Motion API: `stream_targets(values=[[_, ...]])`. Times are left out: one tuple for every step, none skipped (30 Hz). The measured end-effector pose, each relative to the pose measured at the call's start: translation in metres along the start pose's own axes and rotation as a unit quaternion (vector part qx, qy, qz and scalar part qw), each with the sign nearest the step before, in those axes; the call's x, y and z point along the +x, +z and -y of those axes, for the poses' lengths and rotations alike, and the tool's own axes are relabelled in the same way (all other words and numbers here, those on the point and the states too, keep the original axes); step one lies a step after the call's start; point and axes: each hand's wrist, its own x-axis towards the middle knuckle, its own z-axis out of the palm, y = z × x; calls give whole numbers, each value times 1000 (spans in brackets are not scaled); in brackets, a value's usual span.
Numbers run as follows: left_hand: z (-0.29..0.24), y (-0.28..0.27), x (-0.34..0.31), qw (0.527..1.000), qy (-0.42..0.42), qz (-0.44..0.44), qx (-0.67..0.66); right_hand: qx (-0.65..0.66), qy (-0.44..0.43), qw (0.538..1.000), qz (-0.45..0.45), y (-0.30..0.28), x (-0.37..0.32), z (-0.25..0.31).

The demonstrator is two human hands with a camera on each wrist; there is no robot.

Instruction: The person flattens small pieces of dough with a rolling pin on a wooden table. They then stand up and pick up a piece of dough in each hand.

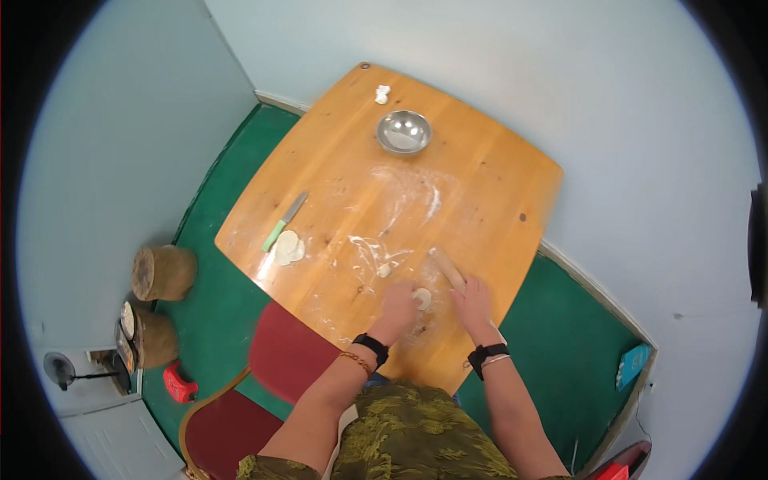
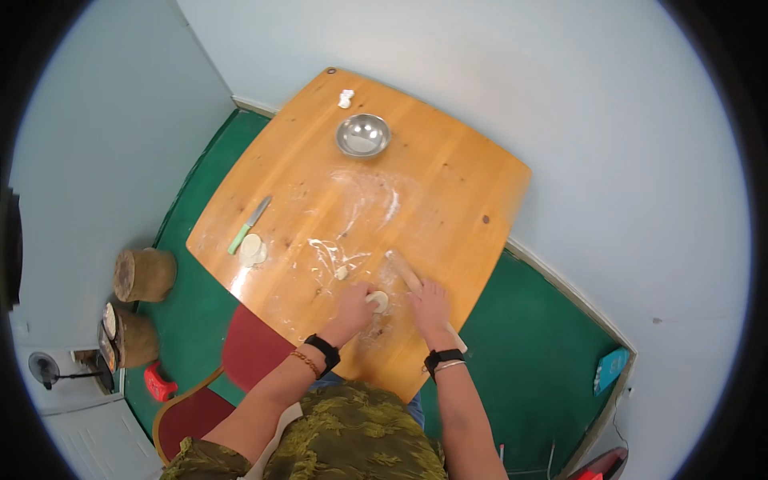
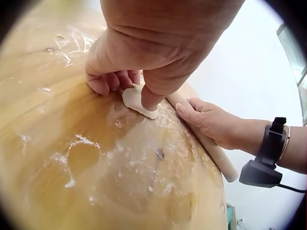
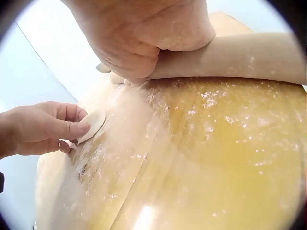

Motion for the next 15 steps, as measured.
stream_targets(values=[[6,5,3,999,33,2,6,-4,-1,1000,2,-1,0,1],[13,9,6,998,65,4,14,-8,-1,1000,4,-3,0,2],[19,13,7,995,97,7,23,-11,-2,1000,6,-3,0,3],[19,14,4,994,111,1,-3,-17,-10,1000,5,-1,1,0],[16,14,0,992,126,-5,-29,-24,-17,1000,3,1,1,-2],[16,13,-5,988,142,-9,-55,-30,-23,999,2,5,2,-4],[12,9,-10,990,110,10,-85,-24,-16,1000,5,5,2,-2],[7,5,-15,990,77,29,-116,-20,-8,1000,7,1,2,1],[5,1,-19,987,45,49,-148,-16,1,1000,11,-1,1,2],[10,-1,-20,978,-14,44,-201,-18,-5,1000,-2,2,0,1],[17,-4,-21,964,-72,40,-254,-20,-9,1000,-15,5,0,-2],[24,-7,-21,943,-129,37,-306,-23,-13,999,-28,8,0,-5],[31,-18,-19,935,-137,22,-326,-27,-17,999,-31,9,-1,-6],[39,-37,-14,927,-144,7,-346,-31,-21,999,-34,9,-1,-7],[48,-55,-9,918,-152,-8,-366,-36,-25,998,-38,10,-1,-7]])
